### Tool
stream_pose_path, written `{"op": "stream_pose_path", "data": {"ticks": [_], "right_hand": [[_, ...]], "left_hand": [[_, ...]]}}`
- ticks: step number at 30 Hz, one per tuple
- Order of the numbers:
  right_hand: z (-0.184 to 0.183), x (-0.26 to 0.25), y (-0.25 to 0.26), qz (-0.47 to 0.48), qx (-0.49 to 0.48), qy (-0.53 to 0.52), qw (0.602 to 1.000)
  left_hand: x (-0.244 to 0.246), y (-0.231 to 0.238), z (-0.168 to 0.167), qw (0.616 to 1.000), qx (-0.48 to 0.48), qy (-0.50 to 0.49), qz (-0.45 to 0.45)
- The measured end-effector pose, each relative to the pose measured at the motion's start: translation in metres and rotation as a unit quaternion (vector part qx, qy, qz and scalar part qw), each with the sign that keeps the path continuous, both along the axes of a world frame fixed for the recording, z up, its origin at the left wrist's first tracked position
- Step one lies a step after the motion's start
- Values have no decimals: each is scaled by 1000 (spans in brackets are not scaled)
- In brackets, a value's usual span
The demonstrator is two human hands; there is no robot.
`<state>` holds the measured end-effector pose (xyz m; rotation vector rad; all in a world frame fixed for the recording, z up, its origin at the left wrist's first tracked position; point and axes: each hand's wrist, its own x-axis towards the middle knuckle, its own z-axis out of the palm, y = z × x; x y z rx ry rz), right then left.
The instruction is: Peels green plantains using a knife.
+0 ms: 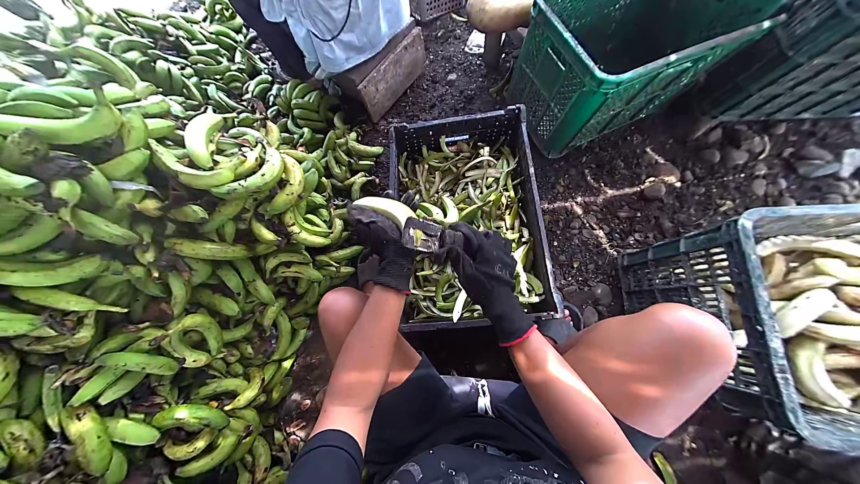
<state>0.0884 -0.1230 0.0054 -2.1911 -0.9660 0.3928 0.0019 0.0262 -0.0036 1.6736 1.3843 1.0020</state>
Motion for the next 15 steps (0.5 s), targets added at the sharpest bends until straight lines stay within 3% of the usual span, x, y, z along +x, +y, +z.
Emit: {"op": "stream_pose_path", "data": {"ticks": [2, 4, 5, 7, 10, 12, 15], "right_hand": [[10, 10, -3, 13, -3, 42, 999], [16, 20, -4, 26, 18, 21, 999], [18, 24, -5, 27, 21, -3, 999], [16, 26, -8, 10, 27, -61, 998], [14, 27, -10, -8, 20, -125, 992], [15, 30, -6, -4, -4, -70, 998], [13, 58, 13, -6, -42, 128, 991]], "left_hand": [[7, -5, 11, 960, -60, -252, -108], [16, -1, 14, 887, -114, -390, -219], [18, 1, 18, 866, -142, -410, -248], [17, 1, 26, 882, -148, -362, -262], [-3, -6, 30, 929, -89, -197, -301], [-6, -11, 32, 932, -51, -134, -332], [-3, -32, 43, 917, -65, -14, -393]]}}
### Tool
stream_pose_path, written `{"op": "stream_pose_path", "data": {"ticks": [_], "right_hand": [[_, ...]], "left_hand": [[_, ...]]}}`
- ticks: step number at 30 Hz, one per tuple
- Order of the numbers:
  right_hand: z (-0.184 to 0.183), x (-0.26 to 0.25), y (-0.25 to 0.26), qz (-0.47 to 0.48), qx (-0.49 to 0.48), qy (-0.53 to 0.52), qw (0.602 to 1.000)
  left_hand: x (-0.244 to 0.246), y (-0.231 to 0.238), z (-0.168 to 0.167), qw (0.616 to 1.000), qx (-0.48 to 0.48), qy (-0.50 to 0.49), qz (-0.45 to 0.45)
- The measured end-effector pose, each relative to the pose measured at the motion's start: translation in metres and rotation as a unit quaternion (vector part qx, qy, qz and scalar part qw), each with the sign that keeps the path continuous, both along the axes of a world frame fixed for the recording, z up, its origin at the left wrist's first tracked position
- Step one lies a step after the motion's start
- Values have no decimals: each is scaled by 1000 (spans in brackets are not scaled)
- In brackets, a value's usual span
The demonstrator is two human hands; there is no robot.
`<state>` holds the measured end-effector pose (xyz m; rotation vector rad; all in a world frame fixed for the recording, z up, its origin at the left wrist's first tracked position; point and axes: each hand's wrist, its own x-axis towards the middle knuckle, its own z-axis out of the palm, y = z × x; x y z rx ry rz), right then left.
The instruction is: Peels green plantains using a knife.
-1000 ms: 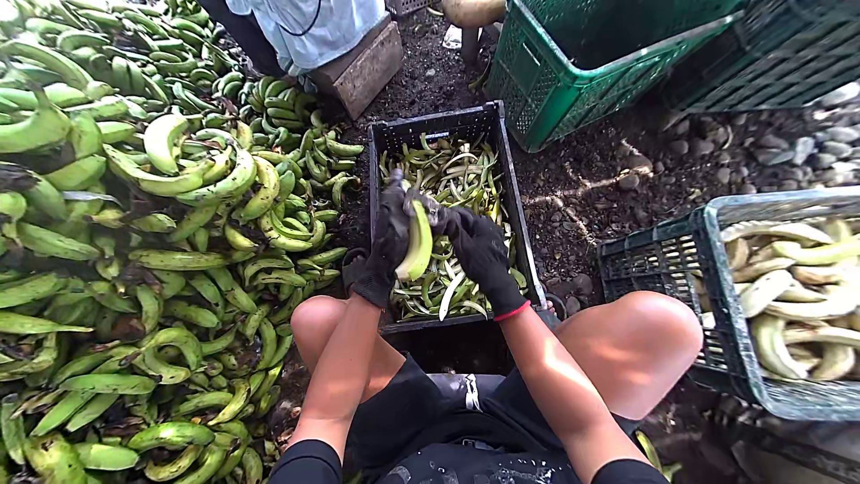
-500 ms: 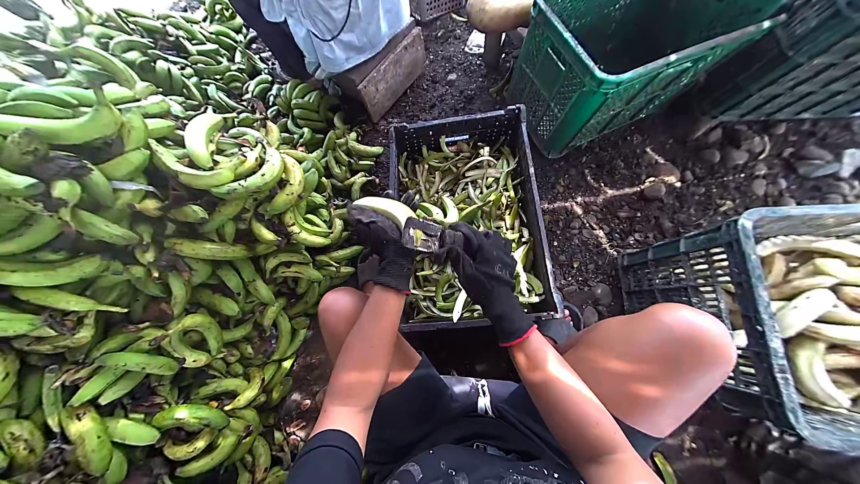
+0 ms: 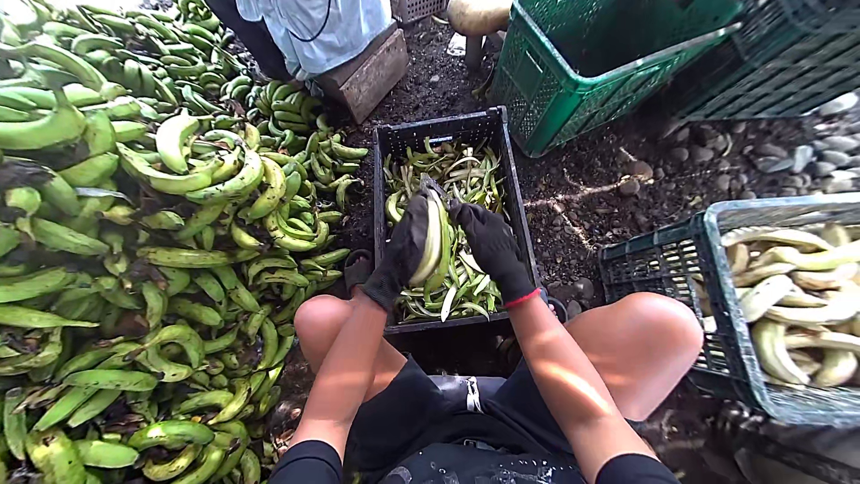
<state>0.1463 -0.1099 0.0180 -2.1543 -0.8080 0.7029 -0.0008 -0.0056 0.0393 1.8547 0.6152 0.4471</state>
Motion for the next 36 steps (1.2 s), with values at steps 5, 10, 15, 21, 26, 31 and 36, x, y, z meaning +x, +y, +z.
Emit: {"op": "stream_pose_path", "data": {"ticks": [5, 10, 15, 21, 26, 31, 36], "right_hand": [[-4, 5, 0, -19, 40, 7, 999], [-30, -41, -21, 31, 133, -241, 961], [-29, -46, -20, -1, 154, -261, 953], [-1, -36, -22, 62, 47, -170, 982], [-8, -43, -23, 56, 75, -206, 974], [-11, -15, 3, 52, -3, 6, 999], [-31, 13, 9, 99, 70, 5, 993]], "left_hand": [[23, 18, -14, 969, -192, -119, 96], [6, 26, -16, 864, -442, -178, 161], [-2, 16, -7, 872, -446, -136, 151], [-6, 14, -11, 908, -357, -153, 157], [-1, 20, -3, 868, -430, -149, 198], [10, 13, -7, 983, -116, -80, 121], [16, -2, 8, 983, -176, -34, 25]]}}
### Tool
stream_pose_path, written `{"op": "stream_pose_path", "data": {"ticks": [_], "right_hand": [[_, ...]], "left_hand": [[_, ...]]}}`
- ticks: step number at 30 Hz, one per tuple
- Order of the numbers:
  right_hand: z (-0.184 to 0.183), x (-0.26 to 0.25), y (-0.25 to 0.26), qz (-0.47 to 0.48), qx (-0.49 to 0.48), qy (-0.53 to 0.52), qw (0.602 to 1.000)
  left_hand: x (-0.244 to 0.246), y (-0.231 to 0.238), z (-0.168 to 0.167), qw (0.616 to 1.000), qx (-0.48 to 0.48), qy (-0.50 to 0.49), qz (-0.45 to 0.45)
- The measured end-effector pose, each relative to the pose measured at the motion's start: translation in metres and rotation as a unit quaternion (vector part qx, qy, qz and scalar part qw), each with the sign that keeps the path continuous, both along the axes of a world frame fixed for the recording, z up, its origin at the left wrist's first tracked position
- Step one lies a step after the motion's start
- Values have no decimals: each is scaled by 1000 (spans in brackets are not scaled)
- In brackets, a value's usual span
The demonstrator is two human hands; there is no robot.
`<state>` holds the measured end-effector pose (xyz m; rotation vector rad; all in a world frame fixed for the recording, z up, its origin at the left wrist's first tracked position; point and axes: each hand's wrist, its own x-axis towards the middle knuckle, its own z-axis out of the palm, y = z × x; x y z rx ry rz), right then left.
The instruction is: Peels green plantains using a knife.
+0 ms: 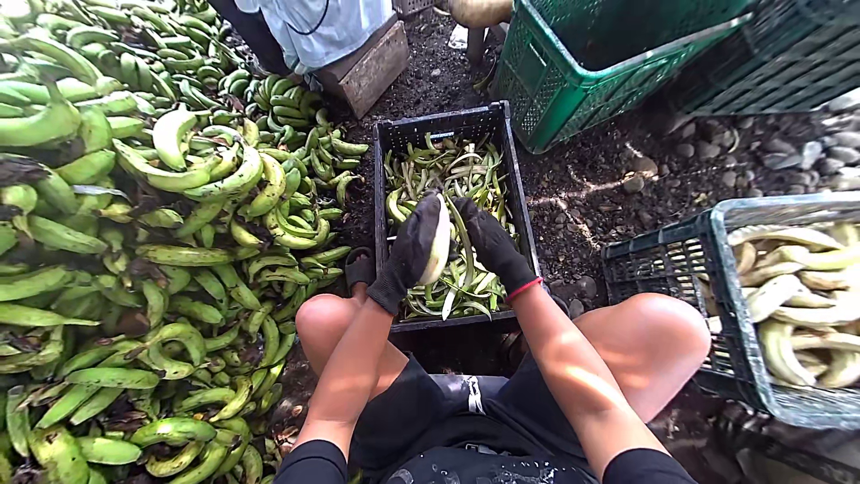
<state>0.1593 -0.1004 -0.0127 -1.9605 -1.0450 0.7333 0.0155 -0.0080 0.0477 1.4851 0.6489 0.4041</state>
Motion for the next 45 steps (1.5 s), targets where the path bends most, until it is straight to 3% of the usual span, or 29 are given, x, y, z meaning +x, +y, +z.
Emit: {"op": "stream_pose_path", "data": {"ticks": [3, 6, 8, 10, 13, 16, 18, 20, 22, 25, 27, 29, 33, 36, 41, 45], "right_hand": [[9, -4, -10, -30, 36, 27, 999], [23, -24, -32, -23, 16, -112, 993], [23, -34, -44, 1, 48, -209, 977], [20, -39, -49, 1, 58, -243, 968], [25, -44, -47, 1, 21, -206, 978], [17, -40, -22, -12, -49, -62, 997], [11, -31, -8, -28, -45, 33, 998], [11, -23, -5, -12, -16, 34, 999], [14, -15, -5, 22, 8, -54, 998], [21, 3, 2, -53, -64, 14, 996], [21, 14, 2, -97, -41, 35, 994], [21, 23, -2, -108, -1, -13, 994], [36, 19, -22, 40, 30, -186, 981], [41, 5, -35, 112, 29, -262, 958], [33, -4, -18, 37, -67, -105, 992], [40, 23, -9, -46, -92, 9, 995]], "left_hand": [[1, 21, -9, 974, -181, -115, 65], [-10, 35, -12, 948, -250, -182, 69], [-15, 36, -10, 930, -314, -179, 67], [-9, 41, -8, 914, -366, -160, 73], [-6, 32, -8, 942, -292, -94, 133], [-2, 24, -19, 976, -127, -103, 145], [-2, 17, -19, 990, -7, -76, 122], [-3, 11, -13, 993, 27, -3, 114], [-4, 9, -7, 996, 31, 15, 84], [-7, 3, -4, 1000, 14, -12, 19], [-7, 10, -5, 997, -60, -26, 51], [-2, 23, -8, 981, -158, -65, 91], [-4, 44, -20, 959, -221, -127, 121], [-5, 44, -20, 960, -226, -98, 133], [-1, 31, -26, 981, -141, -99, 89], [-4, 25, -18, 988, -90, -87, 86]]}}
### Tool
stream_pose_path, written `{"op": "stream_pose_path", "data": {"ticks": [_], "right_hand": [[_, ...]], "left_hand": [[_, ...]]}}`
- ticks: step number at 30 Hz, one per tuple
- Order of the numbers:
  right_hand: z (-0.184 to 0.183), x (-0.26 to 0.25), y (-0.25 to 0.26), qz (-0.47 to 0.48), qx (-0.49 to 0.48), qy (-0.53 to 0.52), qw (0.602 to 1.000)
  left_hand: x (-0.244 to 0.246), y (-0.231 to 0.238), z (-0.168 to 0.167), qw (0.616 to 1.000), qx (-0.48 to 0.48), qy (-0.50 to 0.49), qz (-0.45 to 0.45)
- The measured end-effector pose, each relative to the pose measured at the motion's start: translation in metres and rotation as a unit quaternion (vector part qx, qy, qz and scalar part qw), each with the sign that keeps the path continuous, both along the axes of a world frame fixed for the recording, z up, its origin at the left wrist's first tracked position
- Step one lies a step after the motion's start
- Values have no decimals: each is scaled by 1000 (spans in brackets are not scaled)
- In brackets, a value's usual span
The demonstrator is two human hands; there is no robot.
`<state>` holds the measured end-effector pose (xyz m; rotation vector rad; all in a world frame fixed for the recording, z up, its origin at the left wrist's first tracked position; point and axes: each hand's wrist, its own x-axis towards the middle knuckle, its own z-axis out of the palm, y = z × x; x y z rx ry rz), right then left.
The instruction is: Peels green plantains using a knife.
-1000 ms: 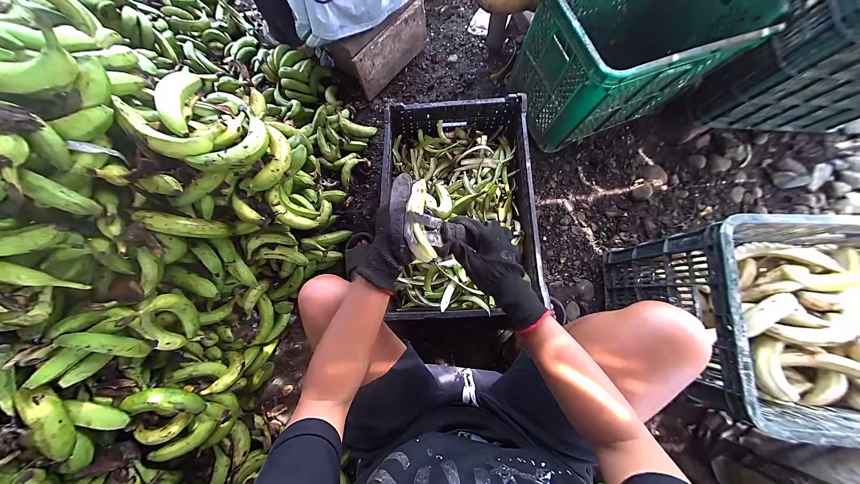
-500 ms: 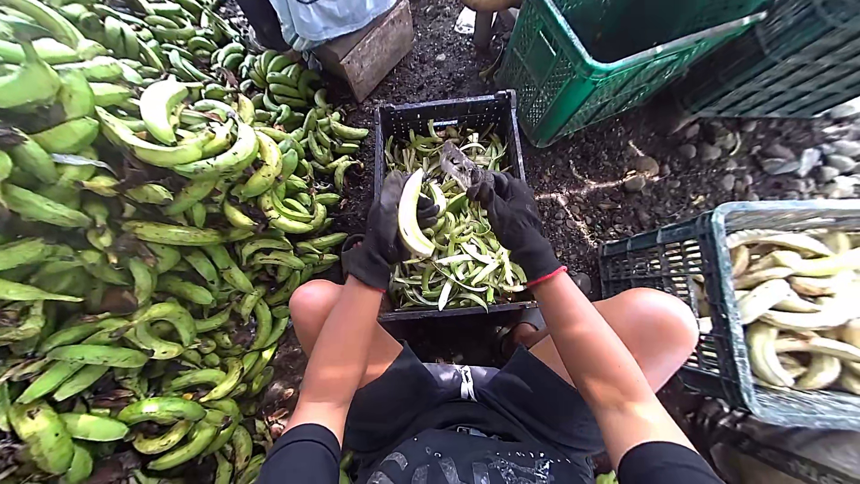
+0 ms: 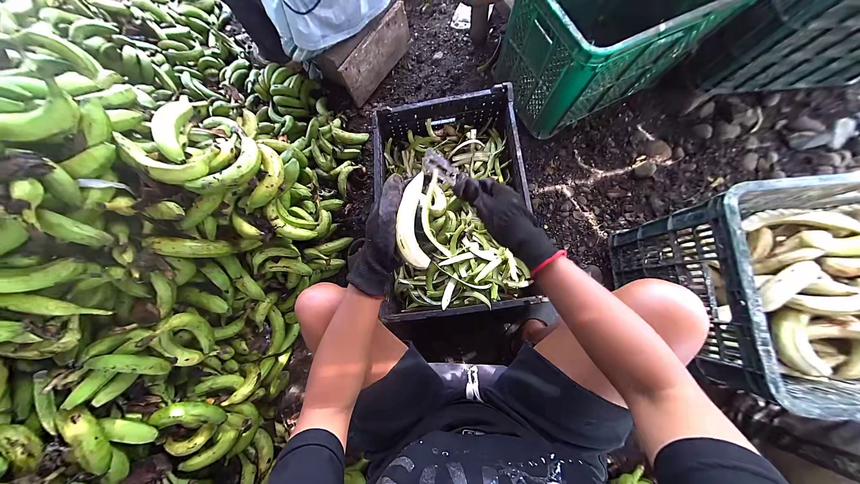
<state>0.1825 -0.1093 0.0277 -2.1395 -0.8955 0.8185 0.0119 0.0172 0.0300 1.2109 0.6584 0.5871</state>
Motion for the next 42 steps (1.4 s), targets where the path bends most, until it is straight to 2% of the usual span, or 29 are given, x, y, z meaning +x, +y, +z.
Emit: {"op": "stream_pose_path", "data": {"ticks": [2, 3, 5, 7, 9, 10, 12, 14, 16, 17, 18, 19, 21, 23, 24, 26, 29, 31, 33, 35, 37, 39, 42], "right_hand": [[10, 21, -8, -13, -17, -11, 1000], [15, 32, -15, -14, -37, -33, 999], [25, 52, -35, 8, -101, -96, 990], [29, 64, -57, 45, -187, -153, 969], [19, 64, -74, 76, -305, -163, 935], [12, 60, -80, 92, -351, -143, 921], [1, 37, -85, 140, -392, -87, 905], [-14, 10, -86, 197, -373, -61, 904], [-23, -8, -83, 253, -390, -41, 884], [-24, -11, -82, 273, -397, -31, 876], [-24, -11, -81, 290, -395, -28, 871], [-23, -7, -81, 301, -390, -26, 870], [-14, 10, -83, 285, -380, -50, 878], [2, 30, -86, 223, -365, -42, 903], [10, 39, -88, 182, -353, -39, 917], [18, 52, -94, 123, -329, -66, 934], [37, 67, -102, 91, -290, -33, 952], [43, 72, -105, 78, -271, -18, 959], [45, 75, -105, 60, -262, -2, 963], [42, 73, -109, 24, -231, -2, 973], [48, 74, -111, -7, -223, 15, 975], [52, 78, -114, -13, -221, 0, 975], [52, 85, -120, -20, -203, -5, 979]], "left_hand": [[-4, 8, 0, 993, 69, 81, 41], [-6, 13, -1, 979, 117, 156, 65], [-15, 27, -6, 916, 226, 327, 56], [-18, 40, -16, 835, 289, 468, -8], [-20, 51, -39, 776, 301, 549, -76], [-20, 53, -53, 765, 297, 563, -103], [-7, 49, -68, 779, 266, 554, -122], [32, 26, -64, 832, 229, 496, -95], [92, -15, -36, 922, 120, 356, -90], [121, -37, -15, 956, 37, 264, -124], [145, -56, 10, 965, -31, 168, -197], [164, -72, 36, 954, -69, 91, -278], [186, -91, 84, 915, -54, 9, -399], [188, -88, 115, 896, 52, 15, -441], [187, -79, 119, 890, 130, 52, -434], [186, -51, 100, 861, 273, 167, -396], [189, 8, 27, 744, 434, 339, -377], [196, 33, -31, 686, 475, 419, -358], [207, 43, -83, 649, 485, 475, -344], [215, 37, -118, 608, 493, 518, -344], [225, 31, -145, 584, 492, 549, -340], [230, 29, -164, 580, 484, 568, -328], [237, 28, -165, 584, 457, 596, -308]]}}
